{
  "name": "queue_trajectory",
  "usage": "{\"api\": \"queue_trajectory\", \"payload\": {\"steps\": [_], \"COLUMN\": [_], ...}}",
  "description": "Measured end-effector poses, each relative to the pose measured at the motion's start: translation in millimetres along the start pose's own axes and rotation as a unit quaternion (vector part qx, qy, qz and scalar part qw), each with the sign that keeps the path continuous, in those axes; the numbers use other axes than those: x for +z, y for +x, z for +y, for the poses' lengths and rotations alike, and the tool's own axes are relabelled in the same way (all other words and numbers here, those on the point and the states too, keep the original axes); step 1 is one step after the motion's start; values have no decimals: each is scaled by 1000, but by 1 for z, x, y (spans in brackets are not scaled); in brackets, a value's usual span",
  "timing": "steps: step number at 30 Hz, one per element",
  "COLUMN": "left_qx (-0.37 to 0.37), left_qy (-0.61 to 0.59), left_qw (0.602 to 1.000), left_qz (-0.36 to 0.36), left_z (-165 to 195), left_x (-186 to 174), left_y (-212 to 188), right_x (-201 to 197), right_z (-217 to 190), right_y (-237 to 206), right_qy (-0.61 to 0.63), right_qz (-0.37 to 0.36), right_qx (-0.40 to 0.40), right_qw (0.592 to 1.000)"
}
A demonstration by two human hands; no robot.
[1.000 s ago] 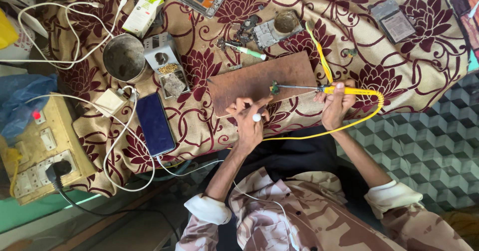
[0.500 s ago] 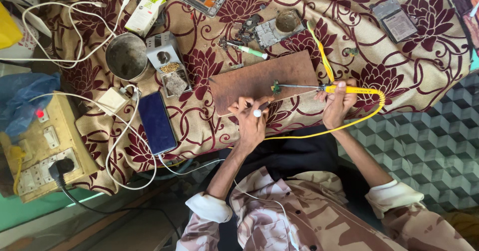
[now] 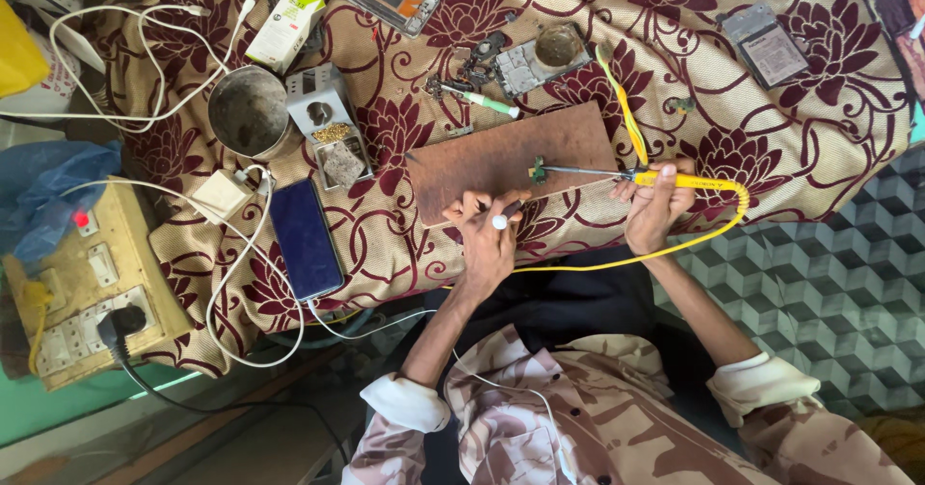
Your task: The person uses a soldering iron and solder wire to apply solder to a small green circuit board held on a wooden board. The person repeatedly heats the board and feeds solder, maintaining a steady hand throughout the process.
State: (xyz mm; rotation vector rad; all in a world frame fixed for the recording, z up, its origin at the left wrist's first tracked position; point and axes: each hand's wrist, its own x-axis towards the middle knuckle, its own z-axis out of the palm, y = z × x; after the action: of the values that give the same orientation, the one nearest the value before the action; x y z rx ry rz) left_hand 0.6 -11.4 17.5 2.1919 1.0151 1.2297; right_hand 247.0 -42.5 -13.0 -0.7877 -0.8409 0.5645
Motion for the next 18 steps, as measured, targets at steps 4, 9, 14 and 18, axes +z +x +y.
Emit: {"api": "queue_trajectory", "payload": {"steps": [4,9,14,18], "left_qx": [-5,-5,12,21], "left_qy": [6,3,-3,-1], "left_qw": [1000,1000,1000,1000], "left_qz": [-8,-29,-17,-18], "left_z": [-1,1,4,6], "left_x": [0,-2,-3,-5], "left_y": [-2,-3,0,1], "right_x": [-2,-3,-5,-7], "right_z": [0,1,2,2], "right_y": [-2,-5,-4,-5], "right_qy": [-19,-4,-1,-6], "right_qz": [-4,16,24,24], "right_qx": [-1,10,17,24], "right_qw": [1000,1000,1000,999]}}
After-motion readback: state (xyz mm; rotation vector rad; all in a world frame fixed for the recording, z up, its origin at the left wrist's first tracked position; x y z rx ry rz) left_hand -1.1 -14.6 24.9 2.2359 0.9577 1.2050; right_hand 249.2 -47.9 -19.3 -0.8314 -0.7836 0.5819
